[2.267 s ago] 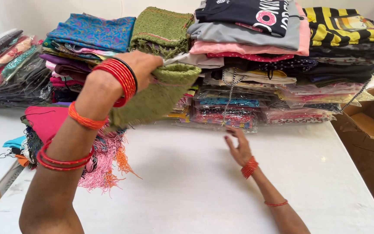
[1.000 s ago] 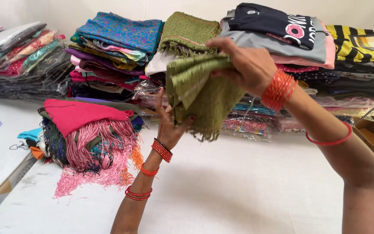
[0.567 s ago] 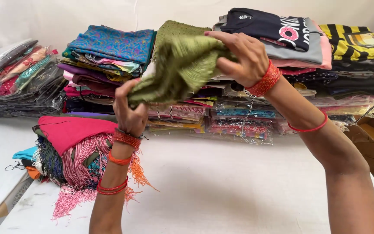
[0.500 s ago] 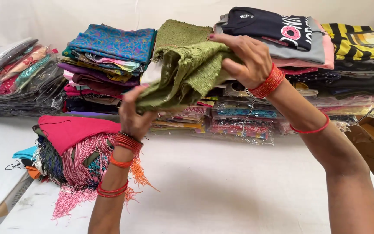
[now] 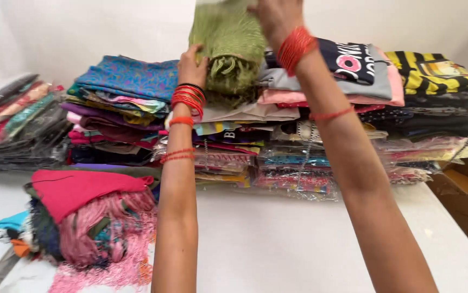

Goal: The person folds a green shimmery scarf with tassels, then a blue patterned scarf, and finally a pink patterned scarf on a white table. The person places the folded green scarf onto a stack of other folded items.

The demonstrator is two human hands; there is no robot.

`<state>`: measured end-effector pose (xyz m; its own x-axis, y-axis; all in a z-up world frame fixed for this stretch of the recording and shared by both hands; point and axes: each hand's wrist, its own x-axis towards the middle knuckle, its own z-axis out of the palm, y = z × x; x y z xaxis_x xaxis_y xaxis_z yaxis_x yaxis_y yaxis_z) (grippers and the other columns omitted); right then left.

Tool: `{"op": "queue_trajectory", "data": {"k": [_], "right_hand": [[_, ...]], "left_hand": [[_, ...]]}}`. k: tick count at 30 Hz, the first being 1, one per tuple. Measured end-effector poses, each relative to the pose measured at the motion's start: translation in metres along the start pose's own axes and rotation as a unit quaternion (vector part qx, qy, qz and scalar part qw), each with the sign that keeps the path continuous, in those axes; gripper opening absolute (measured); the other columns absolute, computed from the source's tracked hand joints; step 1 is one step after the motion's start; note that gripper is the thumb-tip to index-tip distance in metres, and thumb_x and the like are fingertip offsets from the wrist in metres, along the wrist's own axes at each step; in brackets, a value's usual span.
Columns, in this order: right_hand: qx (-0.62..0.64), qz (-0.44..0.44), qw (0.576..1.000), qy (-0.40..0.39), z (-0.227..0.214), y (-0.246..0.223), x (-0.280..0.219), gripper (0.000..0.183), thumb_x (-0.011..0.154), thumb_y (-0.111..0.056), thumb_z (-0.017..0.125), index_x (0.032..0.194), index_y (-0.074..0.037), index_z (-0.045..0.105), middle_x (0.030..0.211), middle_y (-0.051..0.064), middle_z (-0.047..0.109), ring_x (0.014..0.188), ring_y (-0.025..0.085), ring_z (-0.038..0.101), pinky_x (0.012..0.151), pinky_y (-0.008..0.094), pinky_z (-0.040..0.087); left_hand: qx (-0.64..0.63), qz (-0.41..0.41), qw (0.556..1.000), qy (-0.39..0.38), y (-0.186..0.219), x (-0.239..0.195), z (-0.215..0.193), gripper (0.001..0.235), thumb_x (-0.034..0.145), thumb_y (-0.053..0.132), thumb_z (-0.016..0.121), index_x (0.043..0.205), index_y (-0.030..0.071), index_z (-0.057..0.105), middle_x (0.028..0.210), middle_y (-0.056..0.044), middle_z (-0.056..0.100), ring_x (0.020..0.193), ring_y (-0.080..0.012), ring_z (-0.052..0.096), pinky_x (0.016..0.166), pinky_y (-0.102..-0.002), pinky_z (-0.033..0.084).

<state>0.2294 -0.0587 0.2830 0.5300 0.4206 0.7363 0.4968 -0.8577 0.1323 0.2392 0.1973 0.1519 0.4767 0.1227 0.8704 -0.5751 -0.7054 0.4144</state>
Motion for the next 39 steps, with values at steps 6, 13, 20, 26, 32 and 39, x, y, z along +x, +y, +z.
{"op": "queue_trajectory", "data": {"k": [6, 13, 20, 26, 32, 39], "right_hand": [[-0.011, -0.148, 0.982, 0.112, 0.019, -0.004, -0.105, 0.056, 0.092, -0.022, 0.077, 0.143, -0.021, 0.053, 0.149, 0.014, 0.05, 0.136, 0.033, 0.046, 0.111, 0.055, 0.026], [0.055, -0.159, 0.984, 0.058, -0.005, 0.014, -0.192, 0.046, 0.101, -0.018, 0.07, 0.144, -0.019, 0.054, 0.147, 0.012, 0.055, 0.136, 0.029, 0.049, 0.116, 0.051, 0.029], [0.113, -0.186, 0.976, 0.004, -0.039, 0.025, -0.3, 0.044, 0.096, -0.014, 0.066, 0.138, -0.015, 0.054, 0.139, 0.01, 0.058, 0.13, 0.027, 0.055, 0.118, 0.054, 0.031], [0.108, -0.175, 0.968, -0.147, 0.012, 0.05, -0.415, 0.049, 0.091, -0.024, 0.068, 0.137, -0.015, 0.054, 0.137, 0.011, 0.058, 0.125, 0.028, 0.056, 0.116, 0.056, 0.033], [0.047, -0.141, 0.942, -0.302, 0.045, 0.042, -0.481, 0.05, 0.096, -0.036, 0.061, 0.141, -0.019, 0.048, 0.15, 0.012, 0.046, 0.135, 0.031, 0.047, 0.113, 0.058, 0.033], [0.031, 0.045, 0.92, -0.388, 0.101, 0.064, -0.547, 0.062, 0.1, -0.05, 0.051, 0.154, -0.024, 0.037, 0.161, 0.015, 0.032, 0.145, 0.036, 0.036, 0.115, 0.059, 0.029]], "left_hand": [[0.032, -0.137, 0.988, -0.061, -0.057, -0.017, 0.025, 0.039, 0.085, 0.017, 0.079, 0.119, 0.001, 0.071, 0.121, -0.022, 0.071, 0.115, -0.0362, 0.066, 0.101, -0.042, 0.05], [0.028, -0.139, 0.987, -0.074, -0.054, -0.006, 0.014, 0.042, 0.084, 0.015, 0.078, 0.122, -0.002, 0.07, 0.124, -0.023, 0.069, 0.116, -0.0328, 0.069, 0.103, -0.038, 0.051], [0.136, -0.122, 0.983, -0.031, -0.076, -0.013, 0.022, 0.027, 0.086, 0.01, 0.074, 0.111, -0.001, 0.076, 0.113, -0.023, 0.072, 0.111, -0.0367, 0.066, 0.1, -0.043, 0.052], [0.231, -0.177, 0.956, 0.05, -0.043, -0.043, 0.008, 0.033, 0.09, 0.008, 0.071, 0.122, 0.006, 0.064, 0.12, -0.018, 0.057, 0.111, -0.039, 0.058, 0.093, -0.053, 0.047], [0.233, -0.014, 0.97, 0.064, -0.013, -0.12, -0.089, 0.052, 0.09, 0.011, 0.082, 0.136, 0.006, 0.057, 0.137, -0.015, 0.056, 0.129, -0.0368, 0.049, 0.107, -0.051, 0.041], [0.275, 0.012, 0.961, -0.012, 0.04, -0.286, -0.311, 0.057, 0.088, 0.007, 0.074, 0.142, 0.004, 0.054, 0.145, -0.016, 0.054, 0.143, -0.0339, 0.045, 0.119, -0.05, 0.032]]}}
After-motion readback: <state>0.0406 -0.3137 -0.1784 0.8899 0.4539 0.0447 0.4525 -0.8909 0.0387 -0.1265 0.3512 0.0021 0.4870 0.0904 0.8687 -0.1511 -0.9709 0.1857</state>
